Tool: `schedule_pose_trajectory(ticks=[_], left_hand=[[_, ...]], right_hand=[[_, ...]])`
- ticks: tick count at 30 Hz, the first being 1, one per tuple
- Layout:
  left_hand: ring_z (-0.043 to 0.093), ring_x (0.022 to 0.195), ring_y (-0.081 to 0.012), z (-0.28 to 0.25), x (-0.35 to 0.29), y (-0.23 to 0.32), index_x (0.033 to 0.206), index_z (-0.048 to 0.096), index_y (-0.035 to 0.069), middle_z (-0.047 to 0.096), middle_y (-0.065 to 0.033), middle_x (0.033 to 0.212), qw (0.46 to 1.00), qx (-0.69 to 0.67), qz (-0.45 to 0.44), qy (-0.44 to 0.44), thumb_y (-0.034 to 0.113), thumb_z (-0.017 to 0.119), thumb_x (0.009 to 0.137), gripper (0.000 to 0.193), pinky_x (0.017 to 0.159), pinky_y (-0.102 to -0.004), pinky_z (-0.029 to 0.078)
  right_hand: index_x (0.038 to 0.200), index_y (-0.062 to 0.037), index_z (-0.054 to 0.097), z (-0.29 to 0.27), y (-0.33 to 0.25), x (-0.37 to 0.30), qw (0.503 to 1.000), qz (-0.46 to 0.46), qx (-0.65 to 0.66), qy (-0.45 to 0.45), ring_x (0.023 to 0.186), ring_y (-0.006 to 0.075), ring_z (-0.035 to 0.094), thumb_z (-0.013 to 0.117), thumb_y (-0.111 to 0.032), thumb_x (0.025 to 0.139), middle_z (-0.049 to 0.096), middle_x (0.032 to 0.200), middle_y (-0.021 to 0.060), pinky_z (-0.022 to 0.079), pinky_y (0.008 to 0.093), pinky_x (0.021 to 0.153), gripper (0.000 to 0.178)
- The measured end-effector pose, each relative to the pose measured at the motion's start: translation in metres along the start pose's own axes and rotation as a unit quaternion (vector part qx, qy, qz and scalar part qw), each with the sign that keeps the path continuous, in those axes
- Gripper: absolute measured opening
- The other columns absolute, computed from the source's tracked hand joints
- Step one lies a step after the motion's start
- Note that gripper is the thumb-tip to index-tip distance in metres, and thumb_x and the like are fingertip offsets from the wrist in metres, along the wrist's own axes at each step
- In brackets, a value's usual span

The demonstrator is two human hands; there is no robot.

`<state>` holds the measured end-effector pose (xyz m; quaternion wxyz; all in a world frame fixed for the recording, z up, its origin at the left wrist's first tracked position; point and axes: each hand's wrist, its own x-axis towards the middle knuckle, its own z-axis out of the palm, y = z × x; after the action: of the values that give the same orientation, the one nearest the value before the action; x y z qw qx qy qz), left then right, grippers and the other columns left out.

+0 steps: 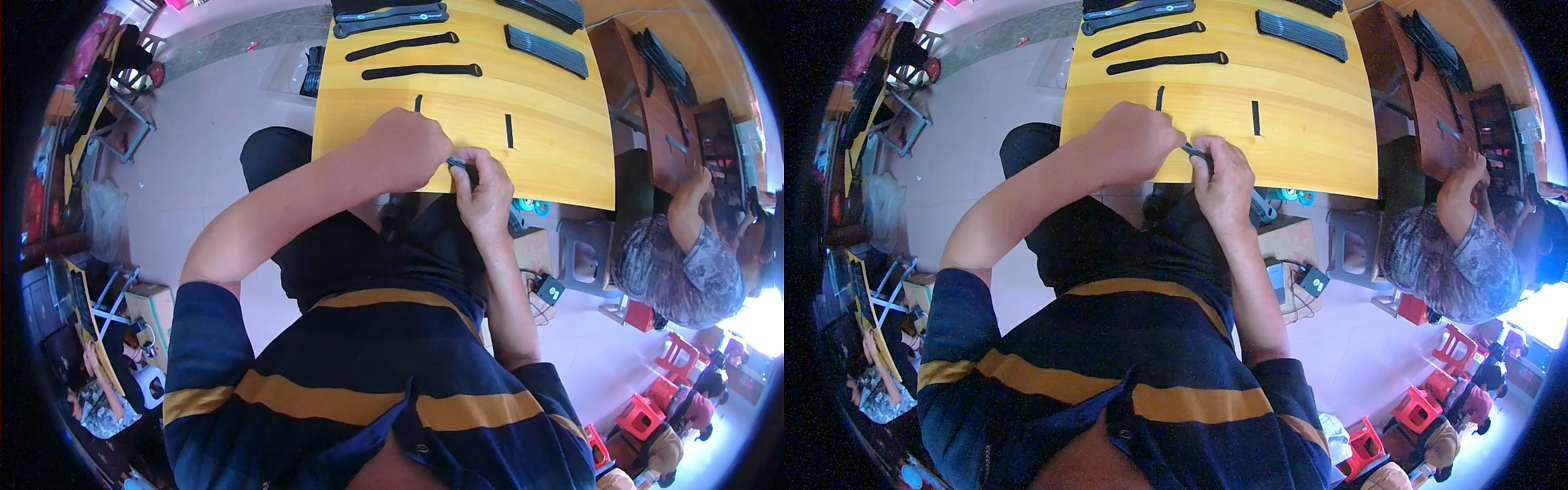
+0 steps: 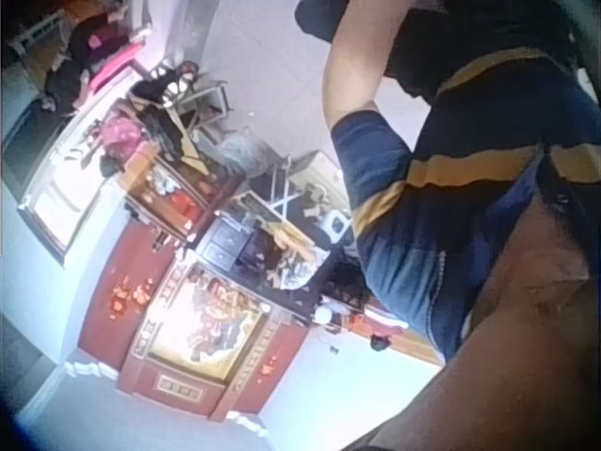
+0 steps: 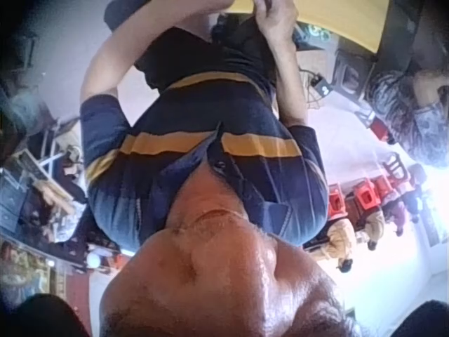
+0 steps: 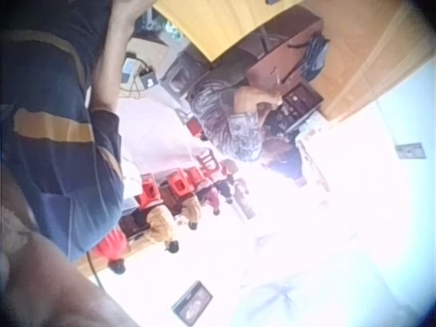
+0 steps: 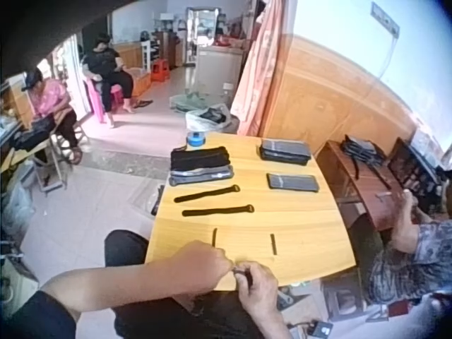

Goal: Manually attaching small plastic clips and buckles to black textile straps.

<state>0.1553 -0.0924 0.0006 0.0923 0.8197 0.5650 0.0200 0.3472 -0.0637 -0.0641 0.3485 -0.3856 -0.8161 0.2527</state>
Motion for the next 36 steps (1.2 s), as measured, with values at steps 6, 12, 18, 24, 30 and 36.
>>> schedule_pose_trajectory(ticks=[6, 12, 18, 24, 30, 36], left_hand=[[0.072, 0.078, -0.0345, -0.013, -0.002, -0.009, 0.088, 0.073, 0.009, 0.071, -0.0149, 0.081, 1.000, 0.021, 0.001, -0.002, 0.009, 0.064, 0.081, 0.012, 0.068, -0.0468, 0.057], [0.072, 0.088, -0.0328, -0.016, -0.010, -0.021, 0.091, 0.075, 0.012, 0.073, -0.0139, 0.089, 0.999, 0.006, -0.035, -0.026, 0.008, 0.063, 0.083, 0.015, 0.073, -0.0445, 0.056], [0.071, 0.083, -0.0333, -0.005, -0.018, -0.031, 0.101, 0.073, 0.015, 0.070, -0.0112, 0.085, 1.000, -0.006, -0.017, 0.020, 0.013, 0.060, 0.087, 0.019, 0.071, -0.0461, 0.055], [0.071, 0.094, -0.0311, 0.007, -0.046, -0.064, 0.108, 0.075, 0.016, 0.073, -0.0100, 0.092, 0.998, -0.019, -0.058, -0.018, 0.013, 0.061, 0.089, 0.024, 0.077, -0.0435, 0.055], [0.068, 0.085, -0.0337, 0.000, -0.056, -0.022, 0.112, 0.072, 0.017, 0.068, -0.0106, 0.085, 0.980, -0.157, -0.034, 0.118, 0.021, 0.057, 0.097, 0.022, 0.074, -0.0450, 0.054], [0.068, 0.072, -0.0305, 0.025, -0.039, -0.005, 0.117, 0.071, 0.020, 0.064, -0.0074, 0.079, 0.991, -0.092, -0.028, 0.092, 0.021, 0.059, 0.096, 0.024, 0.063, -0.0439, 0.053]], right_hand=[[0.099, -0.0044, 0.063, -0.001, 0.001, 0.000, 1.000, -0.013, 0.002, 0.000, 0.086, 0.0345, 0.066, 0.072, 0.000, 0.083, 0.067, 0.088, 0.0128, 0.053, 0.0418, 0.077, 0.019], [0.099, -0.0044, 0.063, -0.001, 0.002, 0.001, 1.000, -0.022, 0.000, 0.002, 0.085, 0.0348, 0.066, 0.072, -0.001, 0.083, 0.067, 0.087, 0.0131, 0.052, 0.0424, 0.076, 0.018], [0.099, -0.0049, 0.064, -0.002, 0.001, 0.000, 1.000, -0.011, -0.012, -0.011, 0.084, 0.0343, 0.066, 0.072, -0.002, 0.083, 0.068, 0.088, 0.0123, 0.053, 0.0421, 0.075, 0.018], [0.100, -0.0053, 0.065, -0.006, 0.006, -0.006, 1.000, -0.007, -0.008, -0.003, 0.086, 0.0328, 0.067, 0.073, -0.004, 0.083, 0.069, 0.089, 0.0118, 0.053, 0.0408, 0.077, 0.019], [0.100, -0.0053, 0.065, -0.008, 0.006, -0.003, 1.000, -0.001, -0.006, -0.004, 0.087, 0.0330, 0.068, 0.074, -0.003, 0.082, 0.069, 0.089, 0.0129, 0.054, 0.0404, 0.078, 0.020], [0.099, -0.0059, 0.065, -0.007, 0.003, -0.002, 0.999, 0.033, 0.020, -0.012, 0.087, 0.0321, 0.068, 0.075, -0.002, 0.081, 0.069, 0.089, 0.0118, 0.053, 0.0401, 0.078, 0.021]])
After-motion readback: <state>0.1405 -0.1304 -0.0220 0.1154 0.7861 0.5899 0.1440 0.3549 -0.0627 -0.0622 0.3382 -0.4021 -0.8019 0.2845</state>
